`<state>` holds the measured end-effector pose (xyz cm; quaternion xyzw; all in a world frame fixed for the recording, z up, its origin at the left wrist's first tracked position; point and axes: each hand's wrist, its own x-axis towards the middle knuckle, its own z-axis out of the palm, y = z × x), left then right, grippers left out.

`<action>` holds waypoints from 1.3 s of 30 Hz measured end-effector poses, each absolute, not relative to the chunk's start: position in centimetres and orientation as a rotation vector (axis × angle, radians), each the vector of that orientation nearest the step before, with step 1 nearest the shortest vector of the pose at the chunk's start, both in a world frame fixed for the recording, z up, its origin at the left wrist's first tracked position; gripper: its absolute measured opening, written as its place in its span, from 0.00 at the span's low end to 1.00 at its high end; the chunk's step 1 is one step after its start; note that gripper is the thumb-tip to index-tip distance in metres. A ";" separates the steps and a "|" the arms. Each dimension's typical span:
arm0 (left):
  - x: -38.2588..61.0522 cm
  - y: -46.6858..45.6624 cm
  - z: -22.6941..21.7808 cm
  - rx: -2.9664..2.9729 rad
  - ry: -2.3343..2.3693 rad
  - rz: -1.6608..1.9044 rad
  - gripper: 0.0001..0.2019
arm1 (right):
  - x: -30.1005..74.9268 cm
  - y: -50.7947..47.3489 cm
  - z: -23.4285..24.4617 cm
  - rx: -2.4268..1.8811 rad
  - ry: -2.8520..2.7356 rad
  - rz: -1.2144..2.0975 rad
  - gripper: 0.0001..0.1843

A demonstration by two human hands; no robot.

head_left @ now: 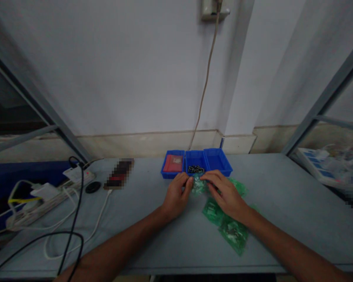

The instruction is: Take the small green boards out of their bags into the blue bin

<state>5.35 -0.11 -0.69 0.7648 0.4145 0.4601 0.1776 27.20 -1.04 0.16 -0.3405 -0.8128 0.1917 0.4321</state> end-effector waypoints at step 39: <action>5.7 -1.6 -0.4 2.673 0.603 0.673 0.27 | 28.9 2.5 -0.4 -1.126 -1.091 0.938 0.42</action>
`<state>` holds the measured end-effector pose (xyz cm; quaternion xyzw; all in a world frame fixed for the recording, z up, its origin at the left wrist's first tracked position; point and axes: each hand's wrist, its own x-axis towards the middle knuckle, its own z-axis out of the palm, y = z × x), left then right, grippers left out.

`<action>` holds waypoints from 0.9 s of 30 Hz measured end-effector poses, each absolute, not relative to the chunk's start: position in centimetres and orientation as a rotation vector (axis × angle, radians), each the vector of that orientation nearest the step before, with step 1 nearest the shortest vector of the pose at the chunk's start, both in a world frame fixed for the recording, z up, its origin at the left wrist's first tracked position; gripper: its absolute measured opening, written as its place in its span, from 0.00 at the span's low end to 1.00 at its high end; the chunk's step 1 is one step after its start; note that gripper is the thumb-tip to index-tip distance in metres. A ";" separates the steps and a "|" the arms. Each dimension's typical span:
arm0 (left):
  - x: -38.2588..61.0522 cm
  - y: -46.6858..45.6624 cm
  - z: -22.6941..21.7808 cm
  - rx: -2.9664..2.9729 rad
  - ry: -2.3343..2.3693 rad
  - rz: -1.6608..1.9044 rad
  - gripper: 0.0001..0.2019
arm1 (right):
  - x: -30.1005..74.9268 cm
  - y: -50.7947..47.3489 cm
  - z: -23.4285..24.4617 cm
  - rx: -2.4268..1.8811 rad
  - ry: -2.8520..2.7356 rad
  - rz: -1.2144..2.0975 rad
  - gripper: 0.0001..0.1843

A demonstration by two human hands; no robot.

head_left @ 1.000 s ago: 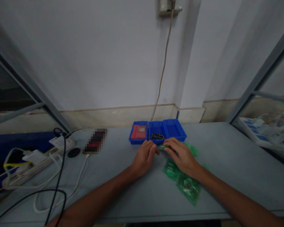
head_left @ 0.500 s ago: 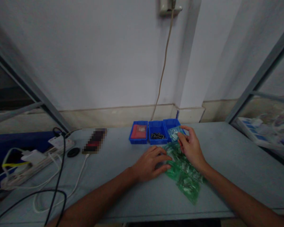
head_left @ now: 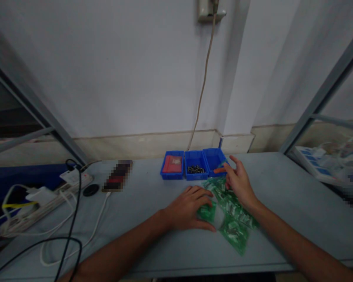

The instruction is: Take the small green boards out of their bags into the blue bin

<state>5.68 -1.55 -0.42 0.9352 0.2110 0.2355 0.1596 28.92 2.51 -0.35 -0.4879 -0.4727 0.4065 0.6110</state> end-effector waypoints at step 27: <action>5.4 0.1 -1.4 1.958 1.205 1.086 0.13 | 26.8 -1.5 -0.1 -0.985 -2.125 0.584 0.04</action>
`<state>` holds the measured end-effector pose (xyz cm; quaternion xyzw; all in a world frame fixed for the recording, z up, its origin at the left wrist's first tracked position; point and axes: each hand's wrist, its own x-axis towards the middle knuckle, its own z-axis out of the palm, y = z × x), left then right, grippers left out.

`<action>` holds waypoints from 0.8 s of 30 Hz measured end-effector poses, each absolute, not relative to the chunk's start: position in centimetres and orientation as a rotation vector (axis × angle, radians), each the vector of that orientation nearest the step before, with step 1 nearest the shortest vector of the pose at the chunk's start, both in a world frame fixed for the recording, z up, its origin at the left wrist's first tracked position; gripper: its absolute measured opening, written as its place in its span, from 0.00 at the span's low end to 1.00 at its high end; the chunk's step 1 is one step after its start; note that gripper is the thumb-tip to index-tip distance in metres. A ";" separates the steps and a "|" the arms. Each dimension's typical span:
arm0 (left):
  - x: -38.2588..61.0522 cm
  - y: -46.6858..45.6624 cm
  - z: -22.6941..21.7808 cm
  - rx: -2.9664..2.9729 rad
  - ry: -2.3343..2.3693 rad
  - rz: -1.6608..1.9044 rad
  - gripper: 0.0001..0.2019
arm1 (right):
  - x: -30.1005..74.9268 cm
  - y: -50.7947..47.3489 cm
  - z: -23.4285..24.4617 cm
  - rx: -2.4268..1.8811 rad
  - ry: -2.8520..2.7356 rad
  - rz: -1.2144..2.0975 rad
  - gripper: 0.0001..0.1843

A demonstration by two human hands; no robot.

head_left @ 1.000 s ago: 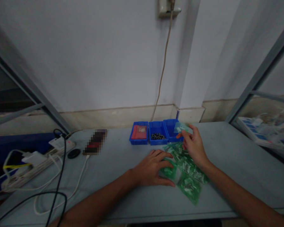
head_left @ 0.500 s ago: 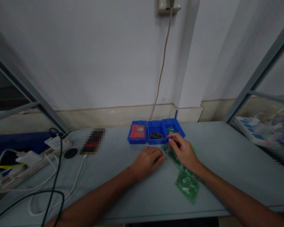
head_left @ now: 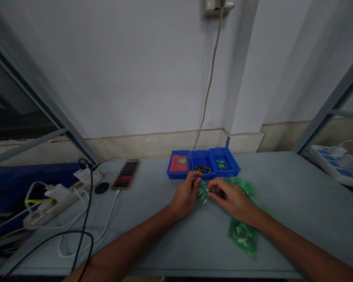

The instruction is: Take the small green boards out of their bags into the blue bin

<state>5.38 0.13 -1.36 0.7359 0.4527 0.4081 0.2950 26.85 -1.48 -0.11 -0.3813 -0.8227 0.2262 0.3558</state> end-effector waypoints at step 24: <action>5.0 0.1 -1.4 2.321 1.165 1.259 0.13 | 27.4 -1.0 -0.1 -0.981 -1.937 0.415 0.12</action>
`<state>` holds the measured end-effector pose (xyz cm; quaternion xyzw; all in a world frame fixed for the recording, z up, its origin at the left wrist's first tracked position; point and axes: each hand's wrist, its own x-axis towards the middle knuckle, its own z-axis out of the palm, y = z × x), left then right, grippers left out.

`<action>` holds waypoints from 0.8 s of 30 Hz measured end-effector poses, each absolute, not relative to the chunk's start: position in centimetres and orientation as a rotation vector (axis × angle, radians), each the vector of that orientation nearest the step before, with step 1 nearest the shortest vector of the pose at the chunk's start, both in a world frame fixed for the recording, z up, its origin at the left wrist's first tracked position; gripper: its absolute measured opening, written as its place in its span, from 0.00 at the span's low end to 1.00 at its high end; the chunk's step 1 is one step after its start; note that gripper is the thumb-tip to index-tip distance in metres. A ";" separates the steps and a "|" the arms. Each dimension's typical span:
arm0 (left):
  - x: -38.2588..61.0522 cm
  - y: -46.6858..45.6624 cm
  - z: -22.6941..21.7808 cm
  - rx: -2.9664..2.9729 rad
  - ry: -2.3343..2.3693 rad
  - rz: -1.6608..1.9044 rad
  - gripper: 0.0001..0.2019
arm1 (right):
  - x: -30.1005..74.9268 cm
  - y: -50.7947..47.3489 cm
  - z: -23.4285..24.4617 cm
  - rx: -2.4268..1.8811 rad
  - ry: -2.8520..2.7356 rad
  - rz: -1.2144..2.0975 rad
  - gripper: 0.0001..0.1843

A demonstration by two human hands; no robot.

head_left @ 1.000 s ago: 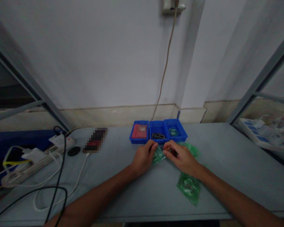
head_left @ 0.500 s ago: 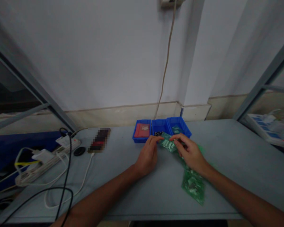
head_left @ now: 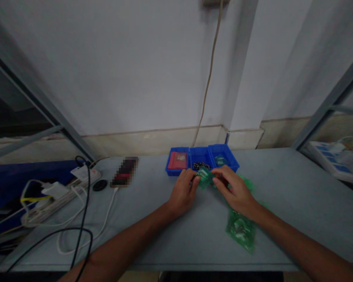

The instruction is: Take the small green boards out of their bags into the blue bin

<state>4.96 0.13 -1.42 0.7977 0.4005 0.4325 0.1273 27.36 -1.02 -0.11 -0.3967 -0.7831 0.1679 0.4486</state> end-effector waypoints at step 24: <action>5.1 0.4 -1.4 2.359 1.096 1.279 0.13 | 27.2 0.3 -0.8 -0.996 -1.834 0.699 0.07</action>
